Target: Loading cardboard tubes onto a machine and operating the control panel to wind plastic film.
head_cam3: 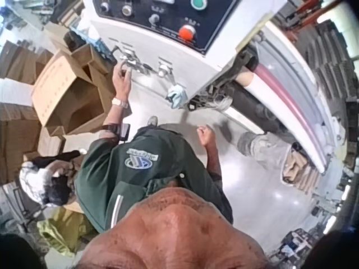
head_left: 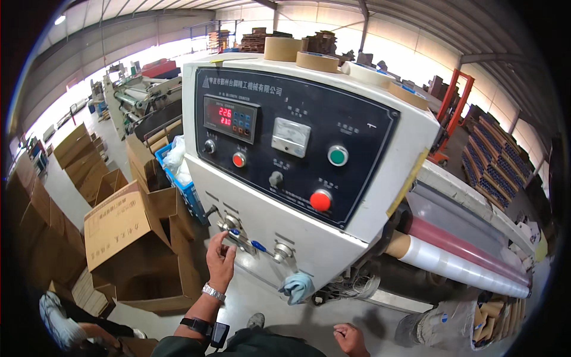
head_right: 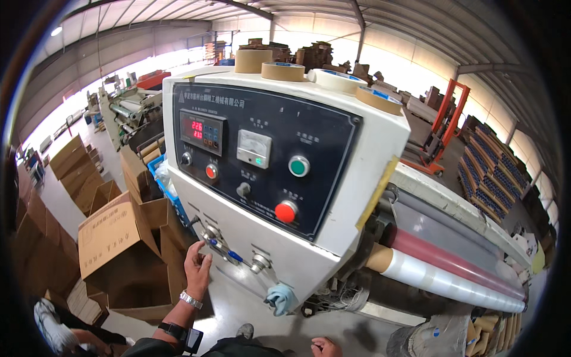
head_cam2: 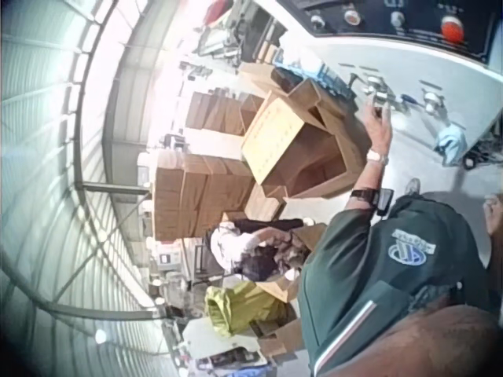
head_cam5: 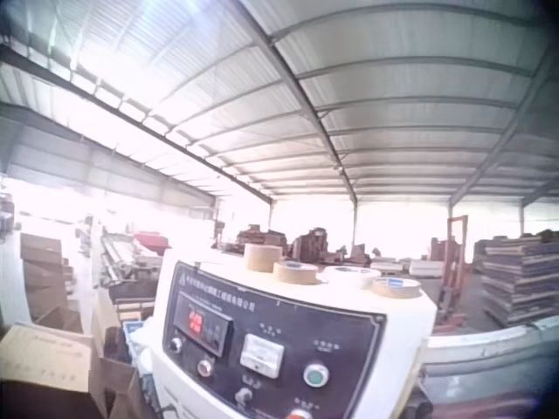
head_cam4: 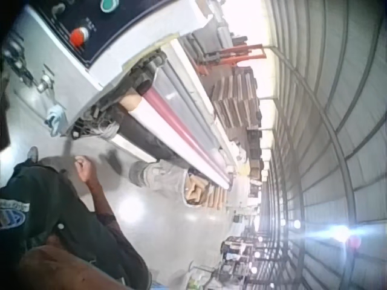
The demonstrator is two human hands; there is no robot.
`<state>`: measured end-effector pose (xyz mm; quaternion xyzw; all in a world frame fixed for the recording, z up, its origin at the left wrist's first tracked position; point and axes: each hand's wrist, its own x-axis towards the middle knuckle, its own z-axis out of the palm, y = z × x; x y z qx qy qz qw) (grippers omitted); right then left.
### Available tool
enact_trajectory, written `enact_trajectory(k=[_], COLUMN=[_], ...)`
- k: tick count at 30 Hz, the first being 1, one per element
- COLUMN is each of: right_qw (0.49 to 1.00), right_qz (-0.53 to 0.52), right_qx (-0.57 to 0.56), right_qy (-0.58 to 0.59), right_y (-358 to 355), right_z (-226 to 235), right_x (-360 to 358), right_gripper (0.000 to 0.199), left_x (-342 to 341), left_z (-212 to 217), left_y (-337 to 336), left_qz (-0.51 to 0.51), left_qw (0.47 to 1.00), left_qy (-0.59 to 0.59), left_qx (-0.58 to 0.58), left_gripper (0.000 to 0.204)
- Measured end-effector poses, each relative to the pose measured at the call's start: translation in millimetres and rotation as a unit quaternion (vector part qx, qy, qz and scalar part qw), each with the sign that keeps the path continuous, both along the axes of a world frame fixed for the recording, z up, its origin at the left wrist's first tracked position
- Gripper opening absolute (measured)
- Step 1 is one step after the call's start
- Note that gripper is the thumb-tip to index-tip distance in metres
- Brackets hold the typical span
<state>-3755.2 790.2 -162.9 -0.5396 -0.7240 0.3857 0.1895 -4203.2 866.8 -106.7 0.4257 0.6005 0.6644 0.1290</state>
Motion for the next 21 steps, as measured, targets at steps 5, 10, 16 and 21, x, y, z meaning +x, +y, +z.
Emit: enact_trajectory(k=[5, 10, 16, 21], right_qw=[0.996, 0.999, 0.995, 0.988], right_qz=[-0.04, -0.013, 0.084, 0.121], right_qx=[-0.015, 0.007, 0.043, 0.093], right_qy=[0.077, 0.049, 0.044, -0.01], right_y=[16, 42, 94, 128], right_z=[19, 37, 76, 114], right_x=[-84, -122, -152, -202], right_gripper=[0.021, 0.021, 0.024, 0.031], left_x=[-39, -56, -53, -42], left_z=[14, 14, 19, 19], left_y=[26, 41, 42, 47], left_qz=[-0.043, -0.072, -0.12, -0.109], left_qw=[0.994, 0.979, 0.965, 0.96], left_qy=[0.098, 0.178, 0.204, 0.25], left_qx=[0.002, -0.066, -0.113, -0.062], left_gripper=[0.048, 0.043, 0.034, 0.023])
